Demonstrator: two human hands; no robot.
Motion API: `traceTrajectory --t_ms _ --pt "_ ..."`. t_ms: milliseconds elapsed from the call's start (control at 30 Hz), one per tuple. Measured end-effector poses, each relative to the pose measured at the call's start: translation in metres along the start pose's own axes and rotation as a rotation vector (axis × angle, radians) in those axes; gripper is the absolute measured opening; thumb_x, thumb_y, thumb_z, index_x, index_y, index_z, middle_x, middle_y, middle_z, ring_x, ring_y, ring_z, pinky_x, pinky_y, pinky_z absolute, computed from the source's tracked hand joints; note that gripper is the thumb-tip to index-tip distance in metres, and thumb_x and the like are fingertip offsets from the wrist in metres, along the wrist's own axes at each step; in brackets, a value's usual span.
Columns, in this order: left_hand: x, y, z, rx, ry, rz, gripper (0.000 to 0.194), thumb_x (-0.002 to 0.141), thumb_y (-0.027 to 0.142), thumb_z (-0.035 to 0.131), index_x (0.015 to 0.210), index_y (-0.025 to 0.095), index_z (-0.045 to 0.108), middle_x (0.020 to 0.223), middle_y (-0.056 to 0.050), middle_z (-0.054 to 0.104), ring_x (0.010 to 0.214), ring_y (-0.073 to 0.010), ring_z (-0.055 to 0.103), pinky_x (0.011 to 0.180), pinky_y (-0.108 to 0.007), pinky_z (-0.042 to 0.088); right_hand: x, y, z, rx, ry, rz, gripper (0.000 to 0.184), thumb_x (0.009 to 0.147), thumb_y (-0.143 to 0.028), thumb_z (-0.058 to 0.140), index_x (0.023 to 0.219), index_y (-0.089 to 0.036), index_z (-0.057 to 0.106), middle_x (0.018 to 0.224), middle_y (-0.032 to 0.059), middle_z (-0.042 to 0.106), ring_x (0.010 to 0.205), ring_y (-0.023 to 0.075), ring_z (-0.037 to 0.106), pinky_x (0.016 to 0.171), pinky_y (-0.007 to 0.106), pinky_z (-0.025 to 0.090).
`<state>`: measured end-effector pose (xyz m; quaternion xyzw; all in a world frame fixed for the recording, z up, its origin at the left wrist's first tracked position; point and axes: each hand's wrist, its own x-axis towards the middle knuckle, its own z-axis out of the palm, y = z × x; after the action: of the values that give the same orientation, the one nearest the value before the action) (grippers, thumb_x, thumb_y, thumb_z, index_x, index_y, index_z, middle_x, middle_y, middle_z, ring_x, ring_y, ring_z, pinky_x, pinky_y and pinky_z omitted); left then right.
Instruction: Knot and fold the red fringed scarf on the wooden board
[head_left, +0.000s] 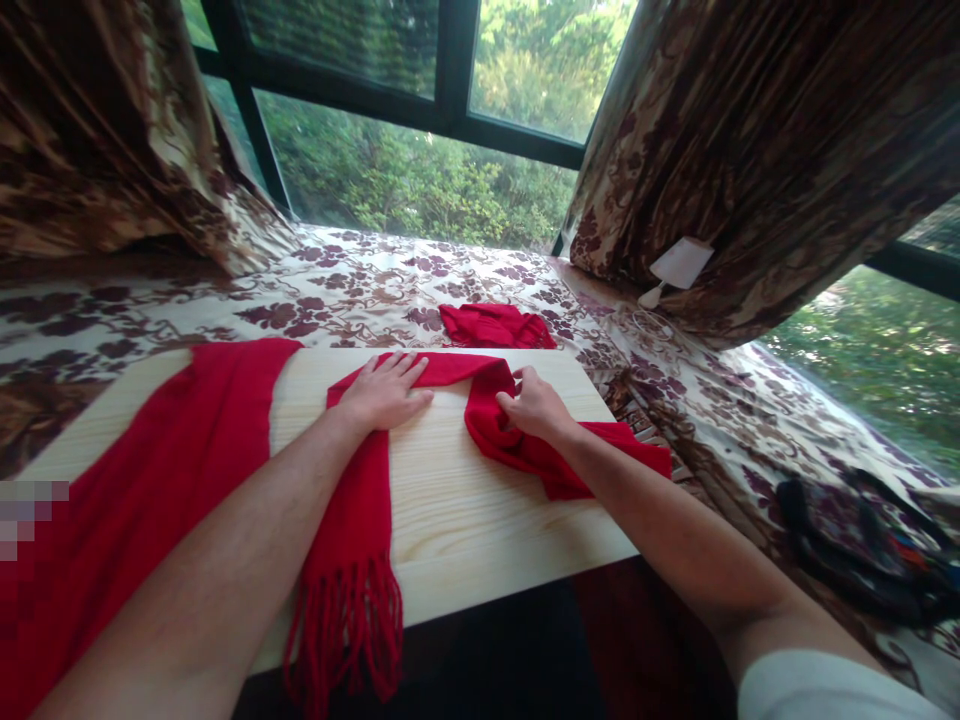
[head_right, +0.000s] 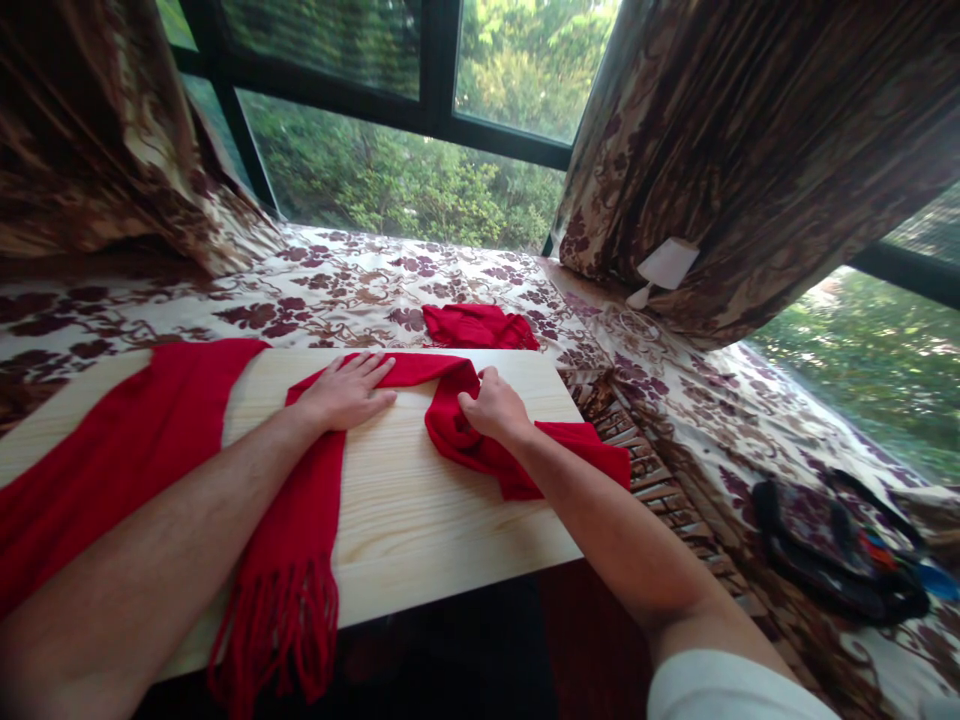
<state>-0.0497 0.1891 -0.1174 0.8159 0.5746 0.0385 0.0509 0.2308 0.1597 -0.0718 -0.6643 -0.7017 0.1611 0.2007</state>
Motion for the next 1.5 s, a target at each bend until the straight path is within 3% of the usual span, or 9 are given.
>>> traceTrajectory --t_ms 167,433,633,867,967,1067,1233,1367,1500 --pt "-0.002 0.002 -0.002 -0.01 0.017 0.001 0.078 0.096 0.064 0.027 0.161 0.02 0.023 0.167 -0.008 0.018 0.154 -0.0273 0.014 0.123 -0.05 0.008 -0.025 -0.013 -0.012 -0.265 0.103 -0.22 0.021 0.093 -0.039 0.053 0.099 -0.02 0.061 0.105 0.0105 0.068 0.093 0.0224 0.063 0.08 0.031 0.045" --pt "-0.026 0.013 -0.028 -0.059 0.336 -0.027 0.064 0.095 0.041 0.038 0.15 0.008 0.044 0.157 -0.012 0.043 0.147 -0.0222 0.035 0.123 -0.036 0.022 -0.066 -0.019 0.011 -0.298 0.007 -0.356 0.027 0.096 -0.044 0.053 0.097 -0.02 0.065 0.098 0.0101 0.071 0.092 0.0236 0.064 0.083 0.032 0.044" --pt "-0.091 0.035 -0.052 -0.047 0.229 -0.089 0.056 0.092 0.043 0.044 0.137 0.014 0.059 0.137 -0.01 0.064 0.128 -0.0236 0.058 0.112 -0.032 0.04 -0.074 -0.012 0.021 -0.19 -0.018 -0.473 0.038 0.092 -0.033 0.058 0.127 -0.017 0.06 0.127 0.0137 0.065 0.116 0.024 0.06 0.097 0.032 0.045" --pt "-0.176 0.066 -0.046 -0.057 0.229 -0.146 0.053 0.091 0.046 0.046 0.132 0.016 0.062 0.134 -0.009 0.065 0.127 -0.0241 0.057 0.113 -0.032 0.039 -0.095 0.005 -0.018 -0.384 -0.04 -0.304 0.073 0.08 -0.051 0.071 0.14 -0.017 0.05 0.14 0.0187 0.056 0.13 0.0333 0.05 0.109 0.046 0.036" --pt "-0.203 0.072 -0.037 -0.048 0.279 -0.247 0.056 0.09 0.049 0.047 0.13 0.013 0.063 0.13 -0.014 0.065 0.125 -0.0287 0.057 0.113 -0.037 0.039 -0.101 0.024 -0.04 -0.49 -0.114 -0.172 0.096 0.068 -0.058 0.078 0.148 -0.019 0.042 0.152 0.0207 0.045 0.139 0.0392 0.039 0.113 0.055 0.028" --pt "-0.219 0.071 -0.026 -0.079 0.302 -0.368 0.064 0.088 0.053 0.048 0.135 0.011 0.058 0.131 -0.018 0.062 0.126 -0.0329 0.056 0.111 -0.041 0.042 -0.105 0.04 -0.058 -0.524 -0.16 -0.084 0.108 0.065 -0.063 0.078 0.153 -0.018 0.036 0.15 0.0225 0.046 0.138 0.041 0.041 0.113 0.057 0.025" --pt "-0.219 0.06 -0.014 -0.361 0.273 -0.504 0.063 0.09 0.055 0.046 0.133 0.01 0.055 0.12 -0.018 0.068 0.109 -0.0284 0.067 0.095 -0.037 0.052 -0.11 0.046 -0.065 -0.472 -0.181 -0.158 0.079 0.071 -0.056 0.076 0.136 -0.016 0.055 0.132 0.0203 0.062 0.121 0.0347 0.059 0.099 0.04 0.044" --pt "-0.216 0.056 -0.008 -0.443 0.32 -0.544 0.06 0.088 0.052 0.051 0.131 0.011 0.055 0.12 -0.017 0.069 0.102 -0.0271 0.069 0.091 -0.036 0.053 -0.122 0.029 -0.045 -0.429 -0.165 -0.182 0.042 0.084 -0.044 0.066 0.117 -0.018 0.063 0.113 0.0156 0.072 0.102 0.0305 0.069 0.084 0.034 0.049" --pt "-0.218 0.059 -0.003 -0.386 0.347 -0.532 0.06 0.087 0.051 0.053 0.133 0.012 0.055 0.126 -0.017 0.067 0.109 -0.0293 0.067 0.094 -0.039 0.051 -0.139 0.001 -0.02 -0.348 -0.179 -0.218 0.034 0.086 -0.037 0.062 0.114 -0.017 0.063 0.112 0.0151 0.073 0.1 0.0299 0.07 0.082 0.034 0.048"
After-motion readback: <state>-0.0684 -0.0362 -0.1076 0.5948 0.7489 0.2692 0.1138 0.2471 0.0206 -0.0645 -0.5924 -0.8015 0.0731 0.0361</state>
